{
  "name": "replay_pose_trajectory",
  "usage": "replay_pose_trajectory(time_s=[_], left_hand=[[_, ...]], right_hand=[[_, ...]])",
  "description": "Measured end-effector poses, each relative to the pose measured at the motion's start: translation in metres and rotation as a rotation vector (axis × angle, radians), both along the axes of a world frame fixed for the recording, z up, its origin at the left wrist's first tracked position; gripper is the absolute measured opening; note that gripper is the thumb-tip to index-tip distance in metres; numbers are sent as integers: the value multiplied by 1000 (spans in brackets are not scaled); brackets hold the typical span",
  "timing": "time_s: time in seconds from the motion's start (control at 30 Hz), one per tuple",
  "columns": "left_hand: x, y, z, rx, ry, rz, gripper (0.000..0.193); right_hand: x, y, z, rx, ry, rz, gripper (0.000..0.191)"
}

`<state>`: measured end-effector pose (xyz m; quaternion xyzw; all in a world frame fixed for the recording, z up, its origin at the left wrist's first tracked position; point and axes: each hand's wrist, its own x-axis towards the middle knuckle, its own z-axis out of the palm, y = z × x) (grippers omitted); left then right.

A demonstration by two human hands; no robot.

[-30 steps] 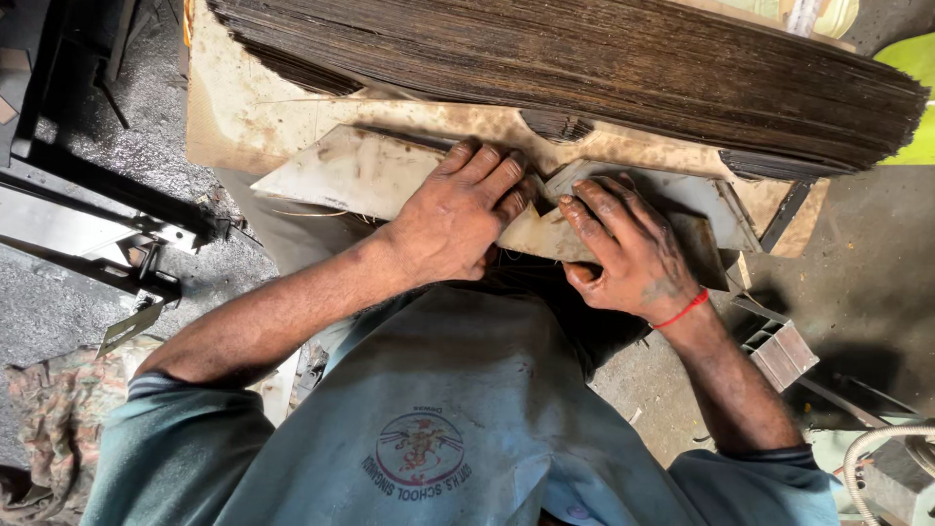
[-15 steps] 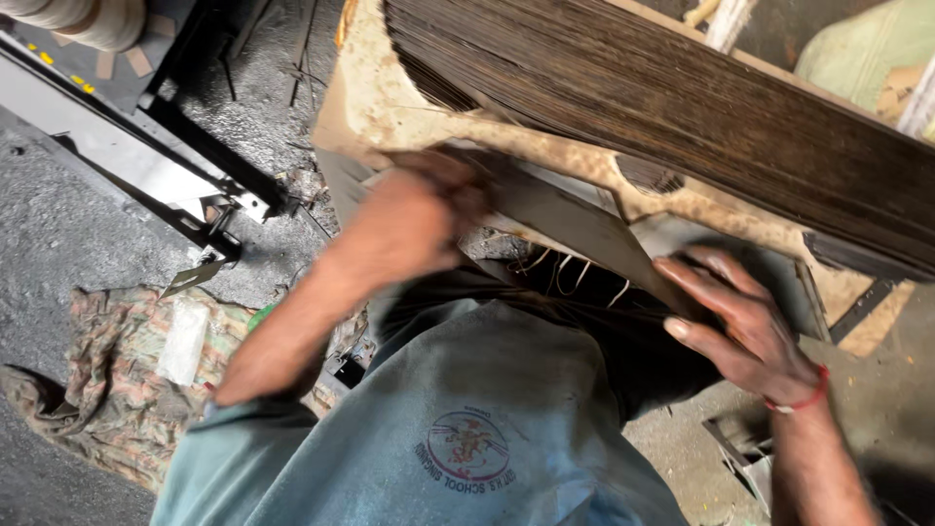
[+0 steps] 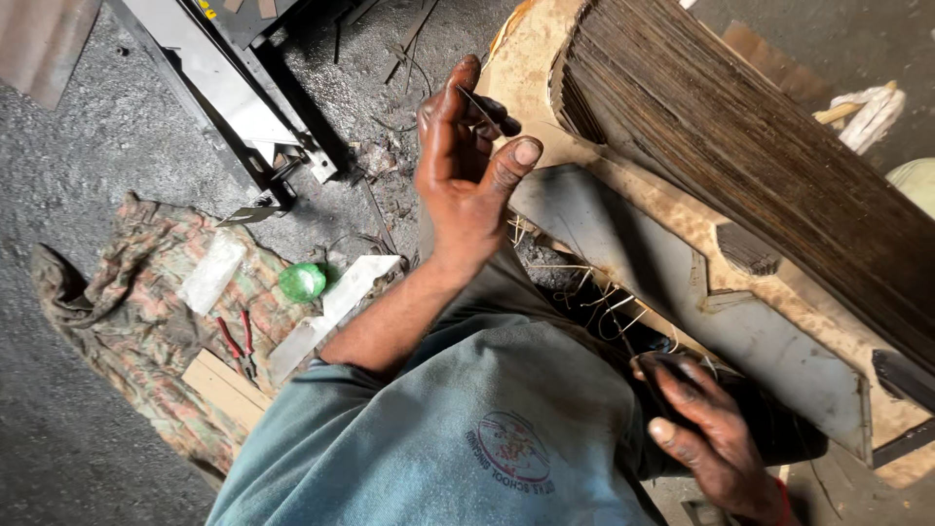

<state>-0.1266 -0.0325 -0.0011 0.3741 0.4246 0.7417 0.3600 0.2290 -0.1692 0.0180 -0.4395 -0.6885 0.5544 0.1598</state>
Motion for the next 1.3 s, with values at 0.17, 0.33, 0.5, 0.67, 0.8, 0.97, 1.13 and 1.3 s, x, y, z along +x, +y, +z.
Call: replay_pose_trajectory(time_s=[0.17, 0.33, 0.5, 0.67, 0.8, 0.97, 1.13, 1.3], left_hand=[[15, 3, 11, 111, -13, 75, 77], [5, 0, 11, 79, -27, 67, 71], [-44, 4, 15, 121, -7, -295, 36], [-84, 14, 29, 237, 588, -563, 34], [-84, 21, 47, 365, 812, -567, 31], [-77, 29, 48, 514, 637, -510, 28], [-62, 30, 8, 289, 550, -458, 27], [-49, 26, -28, 73, 577, -423, 17]], right_hand=[[-7, 0, 3, -79, 103, -66, 64], [2, 7, 0, -18, -60, -37, 63], [6, 40, 28, 458, -381, 40, 60], [-9, 69, 31, 659, -560, 37, 62], [-15, 68, 10, 702, -613, 30, 64], [3, 72, 29, 486, -453, 34, 67], [29, 76, 71, 533, -549, 4, 55], [16, 85, 49, 657, -1004, 40, 46]])
